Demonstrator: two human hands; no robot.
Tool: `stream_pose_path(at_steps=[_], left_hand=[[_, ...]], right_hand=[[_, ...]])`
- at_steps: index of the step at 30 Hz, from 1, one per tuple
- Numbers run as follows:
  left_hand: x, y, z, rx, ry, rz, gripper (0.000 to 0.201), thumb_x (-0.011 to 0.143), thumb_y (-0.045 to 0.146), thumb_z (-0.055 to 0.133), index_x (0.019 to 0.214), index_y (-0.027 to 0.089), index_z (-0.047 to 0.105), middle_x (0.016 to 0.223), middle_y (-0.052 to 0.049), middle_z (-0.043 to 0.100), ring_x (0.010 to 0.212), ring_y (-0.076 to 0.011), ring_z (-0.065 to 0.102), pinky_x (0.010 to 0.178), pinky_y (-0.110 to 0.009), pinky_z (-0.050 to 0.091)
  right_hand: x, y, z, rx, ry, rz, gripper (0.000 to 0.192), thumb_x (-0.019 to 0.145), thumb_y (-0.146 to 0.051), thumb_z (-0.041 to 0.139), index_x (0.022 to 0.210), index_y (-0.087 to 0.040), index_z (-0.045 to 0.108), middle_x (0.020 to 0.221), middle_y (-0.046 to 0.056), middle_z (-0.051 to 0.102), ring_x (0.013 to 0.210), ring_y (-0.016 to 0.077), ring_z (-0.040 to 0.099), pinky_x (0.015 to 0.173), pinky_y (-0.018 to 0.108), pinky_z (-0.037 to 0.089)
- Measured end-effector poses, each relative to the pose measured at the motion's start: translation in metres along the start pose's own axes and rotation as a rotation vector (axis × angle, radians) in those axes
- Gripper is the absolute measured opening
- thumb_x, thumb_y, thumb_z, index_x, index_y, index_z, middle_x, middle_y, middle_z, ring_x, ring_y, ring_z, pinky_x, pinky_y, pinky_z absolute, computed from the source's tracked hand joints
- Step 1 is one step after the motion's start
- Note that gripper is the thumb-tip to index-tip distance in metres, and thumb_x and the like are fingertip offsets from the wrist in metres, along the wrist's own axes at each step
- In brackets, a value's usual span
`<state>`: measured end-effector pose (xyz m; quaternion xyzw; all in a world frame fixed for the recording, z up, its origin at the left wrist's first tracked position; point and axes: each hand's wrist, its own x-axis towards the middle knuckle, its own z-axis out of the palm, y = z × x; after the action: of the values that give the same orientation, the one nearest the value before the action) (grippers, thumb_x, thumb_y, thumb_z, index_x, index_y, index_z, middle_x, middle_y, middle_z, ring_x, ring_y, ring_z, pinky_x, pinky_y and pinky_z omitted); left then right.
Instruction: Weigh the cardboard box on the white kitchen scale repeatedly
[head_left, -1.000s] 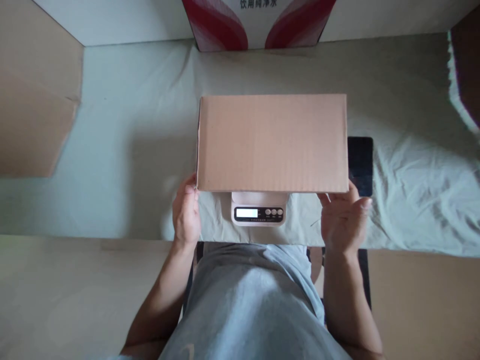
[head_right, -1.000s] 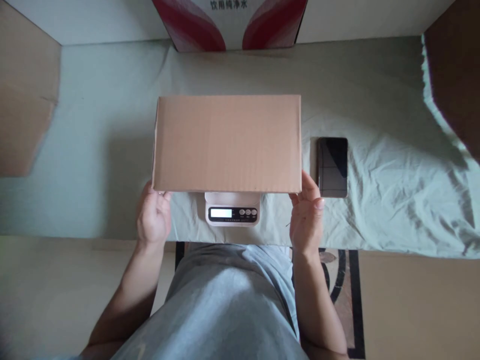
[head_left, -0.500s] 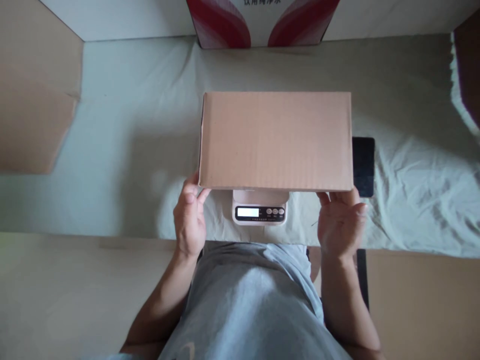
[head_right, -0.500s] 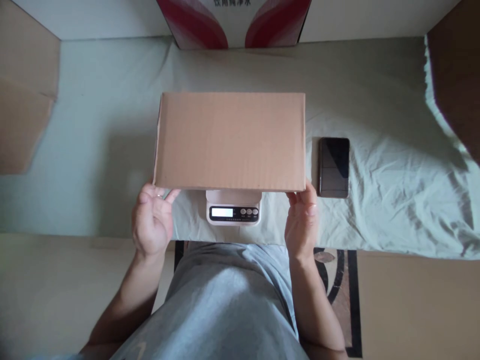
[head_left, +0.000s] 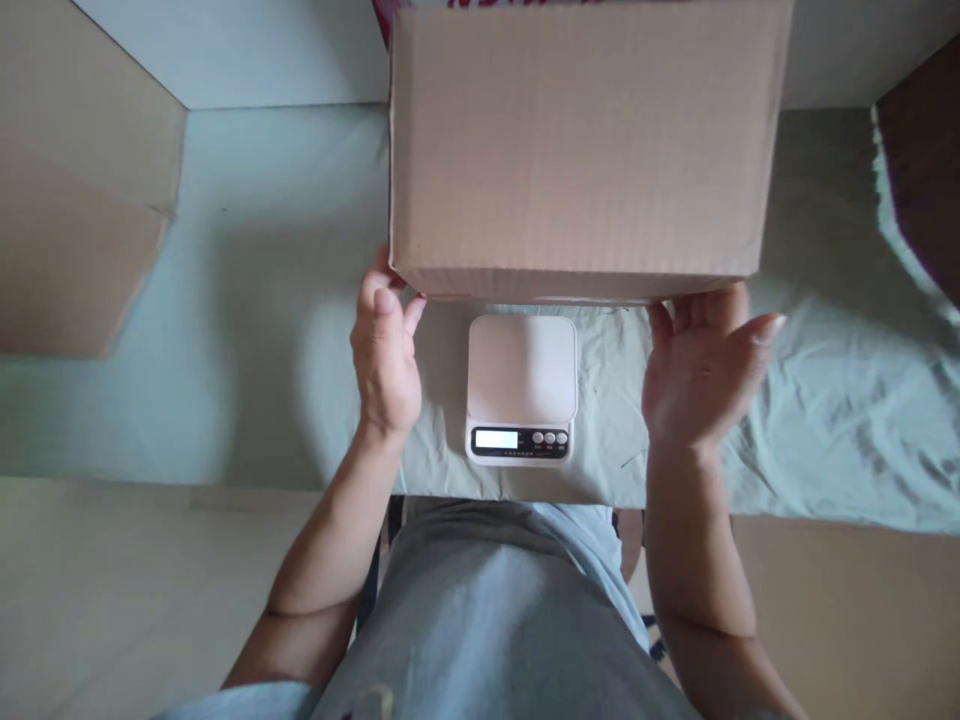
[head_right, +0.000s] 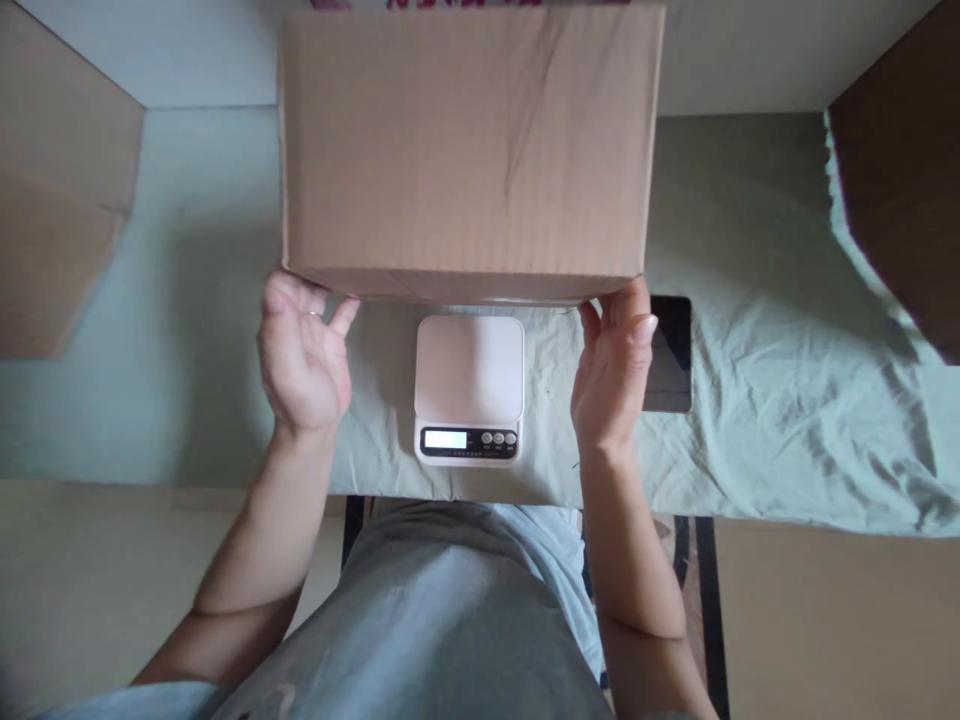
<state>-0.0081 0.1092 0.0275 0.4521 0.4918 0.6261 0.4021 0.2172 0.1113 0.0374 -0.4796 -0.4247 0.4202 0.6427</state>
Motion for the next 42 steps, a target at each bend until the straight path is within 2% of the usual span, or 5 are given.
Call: stream_pose_path(at_steps=[11,21,31,36,42], left_hand=[[0.014,-0.055,-0.004,0.083,0.001,-0.086,0.045,0.089,0.061,0.034,0.117,0.032,0.055,0.136,-0.005,0.054,0.129,-0.0217,0.049,0.106,-0.042,0.043],[0.011,-0.075,-0.010,0.120,0.058,-0.146,0.055,0.088,0.065,0.032,0.126,0.032,0.053,0.139,-0.007,0.053,0.130,-0.0214,0.048,0.105,-0.042,0.041],[0.006,-0.096,-0.032,0.160,0.128,-0.187,0.060,0.082,0.069,0.040,0.120,0.027,0.059,0.134,-0.011,0.057,0.124,-0.0227,0.053,0.106,-0.044,0.040],[0.008,-0.092,-0.027,0.126,0.091,-0.195,0.061,0.082,0.070,0.040,0.121,0.027,0.058,0.137,-0.011,0.055,0.128,-0.0243,0.051,0.107,-0.046,0.039],[0.019,-0.067,-0.004,0.090,-0.023,-0.147,0.060,0.083,0.071,0.036,0.121,0.031,0.057,0.138,-0.008,0.054,0.133,-0.0255,0.046,0.107,-0.047,0.040]], right_hand=[[0.015,0.051,-0.011,-0.098,-0.068,0.084,0.057,0.080,-0.070,0.031,0.119,-0.036,0.055,0.132,0.002,0.055,0.133,0.0240,0.044,0.112,0.049,0.033],[0.006,0.063,-0.014,-0.073,0.037,0.193,0.059,0.080,-0.070,0.033,0.123,-0.034,0.054,0.135,0.003,0.054,0.135,0.0245,0.043,0.112,0.053,0.028],[0.003,0.081,-0.033,-0.131,0.091,0.248,0.059,0.082,-0.069,0.035,0.125,-0.032,0.054,0.132,0.005,0.058,0.125,0.0231,0.052,0.107,0.050,0.035],[0.005,0.077,-0.030,-0.118,0.080,0.220,0.057,0.082,-0.068,0.036,0.123,-0.032,0.054,0.133,0.004,0.057,0.126,0.0224,0.052,0.108,0.050,0.035],[0.020,0.056,-0.014,-0.084,-0.046,0.158,0.058,0.077,-0.073,0.037,0.117,-0.036,0.057,0.127,0.001,0.059,0.127,0.0237,0.050,0.110,0.048,0.036]])
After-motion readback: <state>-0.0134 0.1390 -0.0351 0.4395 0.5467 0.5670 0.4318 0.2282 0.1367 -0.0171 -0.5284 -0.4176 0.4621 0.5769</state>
